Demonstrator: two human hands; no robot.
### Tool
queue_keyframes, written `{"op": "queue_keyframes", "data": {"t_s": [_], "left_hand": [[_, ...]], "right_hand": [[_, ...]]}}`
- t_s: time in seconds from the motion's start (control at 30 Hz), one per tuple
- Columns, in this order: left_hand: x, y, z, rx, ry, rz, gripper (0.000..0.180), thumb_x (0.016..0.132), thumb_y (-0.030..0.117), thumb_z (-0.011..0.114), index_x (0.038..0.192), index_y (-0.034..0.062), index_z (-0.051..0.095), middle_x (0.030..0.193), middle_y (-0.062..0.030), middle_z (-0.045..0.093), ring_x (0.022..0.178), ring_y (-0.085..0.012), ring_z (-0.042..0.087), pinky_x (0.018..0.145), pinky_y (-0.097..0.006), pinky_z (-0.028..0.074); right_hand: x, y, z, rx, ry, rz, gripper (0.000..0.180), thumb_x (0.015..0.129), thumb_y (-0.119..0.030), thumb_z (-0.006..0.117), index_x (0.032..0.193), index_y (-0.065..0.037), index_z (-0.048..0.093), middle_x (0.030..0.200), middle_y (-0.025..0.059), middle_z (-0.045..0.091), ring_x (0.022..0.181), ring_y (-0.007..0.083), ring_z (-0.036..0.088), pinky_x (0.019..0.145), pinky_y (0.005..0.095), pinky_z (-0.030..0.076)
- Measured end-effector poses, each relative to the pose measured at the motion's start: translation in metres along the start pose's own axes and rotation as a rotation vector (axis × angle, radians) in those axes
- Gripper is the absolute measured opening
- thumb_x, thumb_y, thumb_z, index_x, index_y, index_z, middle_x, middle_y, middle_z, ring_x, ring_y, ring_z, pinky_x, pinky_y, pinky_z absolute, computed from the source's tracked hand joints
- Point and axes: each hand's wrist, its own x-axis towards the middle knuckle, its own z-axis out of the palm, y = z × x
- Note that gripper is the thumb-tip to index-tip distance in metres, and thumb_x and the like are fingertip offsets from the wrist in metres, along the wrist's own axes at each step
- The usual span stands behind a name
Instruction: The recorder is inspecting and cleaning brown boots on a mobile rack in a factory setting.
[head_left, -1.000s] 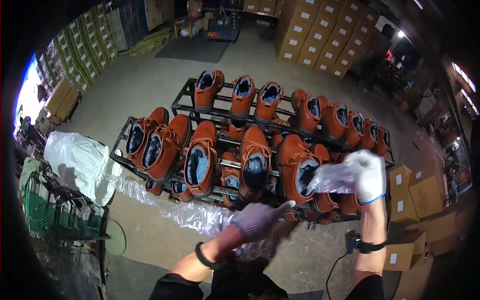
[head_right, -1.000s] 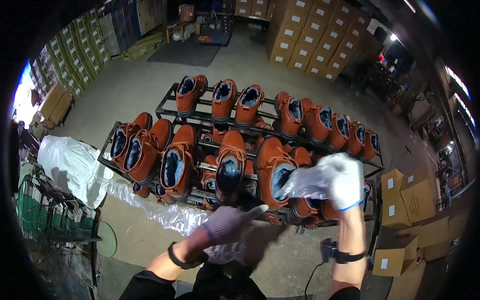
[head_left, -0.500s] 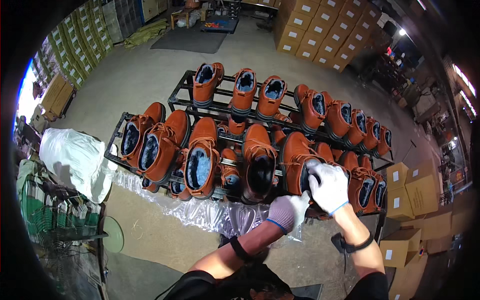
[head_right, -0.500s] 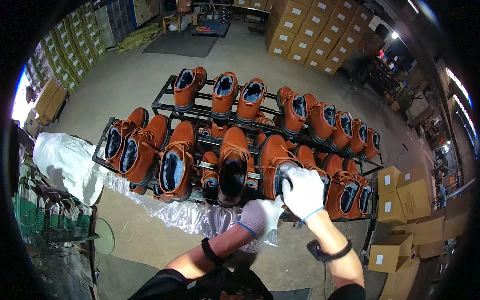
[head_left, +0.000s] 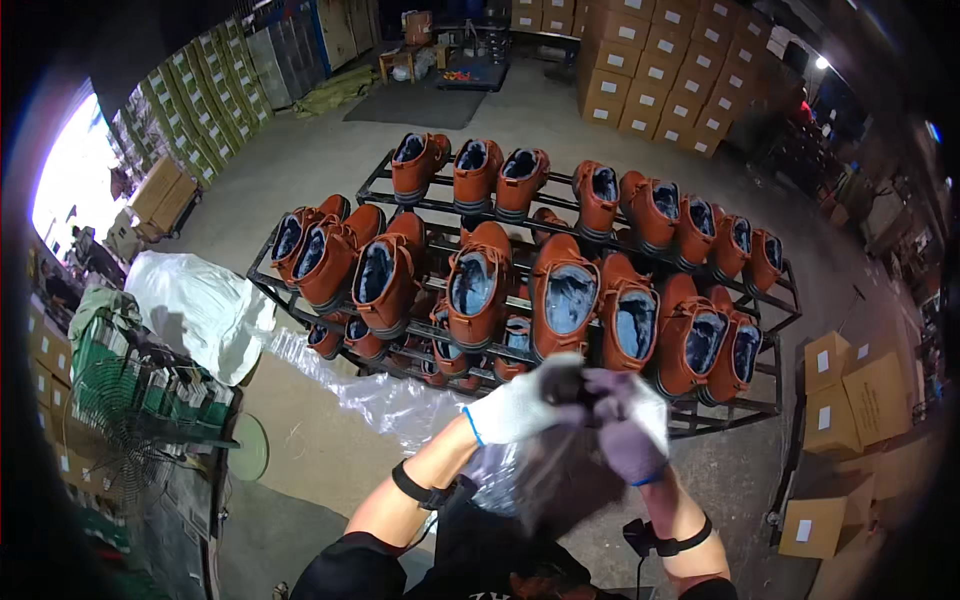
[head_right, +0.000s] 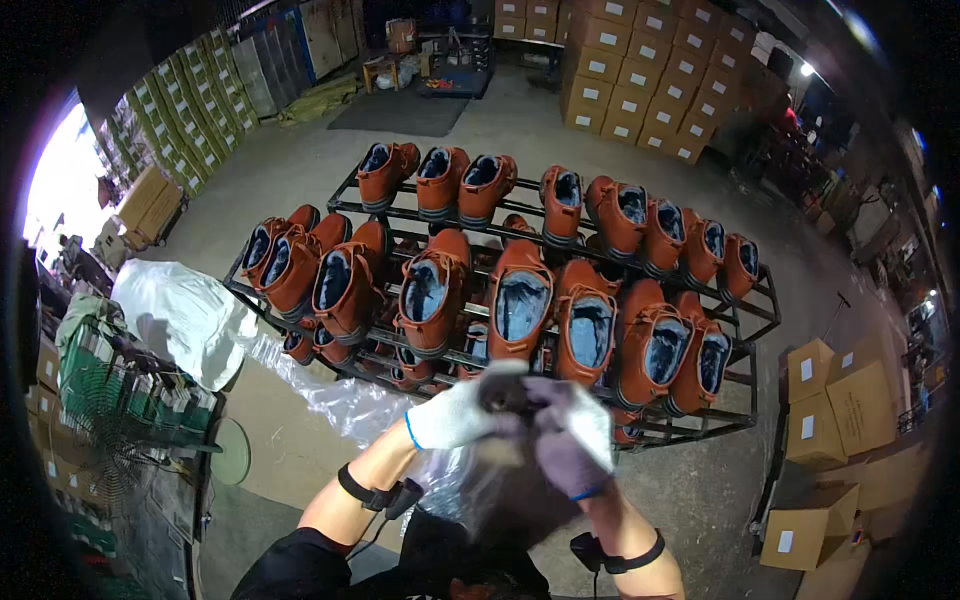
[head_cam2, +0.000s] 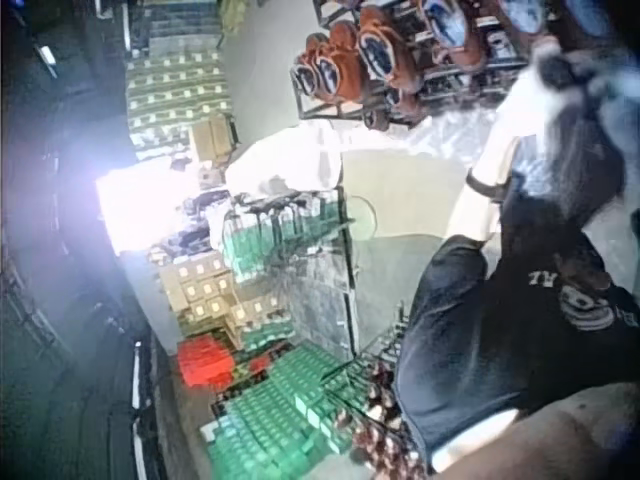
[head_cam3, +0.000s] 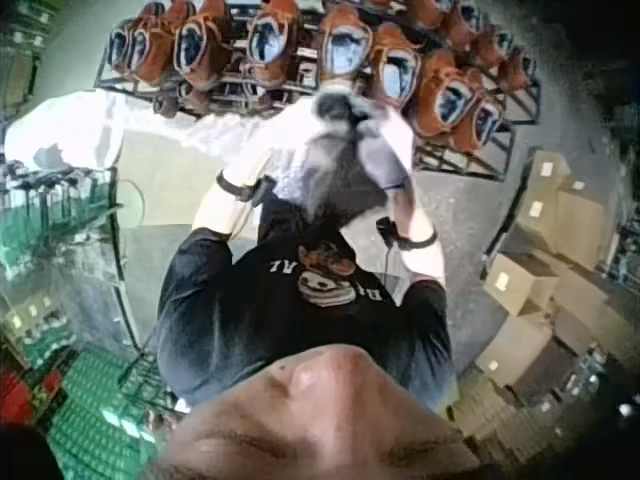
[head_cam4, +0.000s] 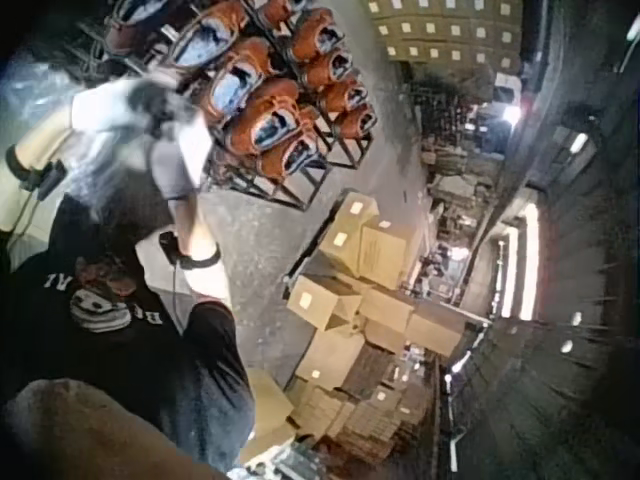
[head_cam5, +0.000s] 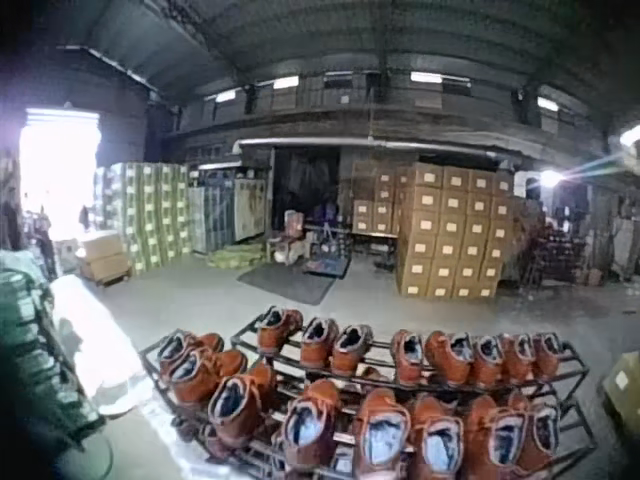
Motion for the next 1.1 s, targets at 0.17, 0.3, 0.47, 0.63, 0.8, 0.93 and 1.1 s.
{"op": "queue_keyframes", "data": {"t_s": [0.17,0.3,0.47,0.63,0.8,0.93,1.1], "left_hand": [[-0.083,-0.137,0.117,0.138,-0.108,0.061,0.018,0.097,0.012,0.074,0.108,-0.0002,0.079,0.11,-0.0125,0.079,0.099,-0.0186,0.073,0.089,-0.035,0.059],[-0.086,-0.204,0.205,-0.171,-0.174,-0.071,0.025,0.096,0.013,0.075,0.118,0.0019,0.075,0.112,-0.0135,0.078,0.099,-0.0211,0.072,0.087,-0.038,0.058],[-0.091,-0.259,0.169,0.026,0.028,0.245,0.017,0.099,0.018,0.068,0.107,0.0046,0.075,0.088,-0.0113,0.074,0.079,-0.0196,0.068,0.07,-0.038,0.055],[-0.189,-0.285,0.047,-0.434,0.372,-0.535,0.009,0.099,0.015,0.07,0.103,0.0088,0.074,0.081,0.0002,0.069,0.071,-0.0087,0.063,0.063,-0.028,0.051],[-0.284,-0.439,-0.019,0.213,0.655,-1.025,0.024,0.096,0.026,0.071,0.114,0.0111,0.072,0.099,-0.0162,0.078,0.096,-0.0371,0.075,0.084,-0.047,0.058],[-0.325,-0.511,0.012,0.003,0.927,-1.044,0.045,0.097,0.03,0.073,0.134,0.0063,0.066,0.129,-0.0223,0.072,0.119,-0.0405,0.069,0.103,-0.047,0.055],[-0.321,-0.583,0.069,-0.028,1.11,-1.08,0.062,0.09,0.032,0.082,0.14,0.0011,0.062,0.139,-0.0215,0.067,0.128,-0.0408,0.065,0.111,-0.049,0.051]], "right_hand": [[-0.043,0.02,-0.032,0.211,-0.329,0.357,0.066,0.085,-0.029,0.086,0.143,-0.005,0.064,0.116,0.0158,0.076,0.098,0.0235,0.074,0.086,0.0374,0.059],[-0.128,0.109,0.067,0.638,-0.54,0.539,0.074,0.096,-0.036,0.078,0.157,-0.003,0.052,0.137,0.0227,0.069,0.107,0.0265,0.072,0.094,0.038,0.059],[-0.136,0.14,0.147,0.38,-0.768,0.565,0.064,0.095,-0.027,0.079,0.15,-0.001,0.059,0.137,0.024,0.07,0.118,0.0285,0.071,0.102,0.0383,0.056],[-0.128,0.2,0.228,0.237,-0.933,0.718,0.063,0.094,-0.023,0.077,0.148,0.004,0.059,0.134,0.0222,0.072,0.121,0.0255,0.07,0.103,0.0362,0.055],[-0.135,0.229,0.399,0.108,-1.143,0.81,0.073,0.092,-0.025,0.081,0.153,0.003,0.054,0.126,0.0219,0.072,0.111,0.0228,0.07,0.098,0.0355,0.056],[-0.156,0.221,0.631,-0.081,-1.288,0.295,0.098,0.083,-0.045,0.087,0.162,-0.004,0.044,0.146,0.0297,0.062,0.134,0.0457,0.061,0.114,0.049,0.049],[-0.211,0.17,0.969,-0.141,-1.243,-0.155,0.122,0.072,-0.046,0.095,0.169,-0.013,0.03,0.165,0.03,0.037,0.153,0.0465,0.038,0.125,0.0523,0.037]]}}
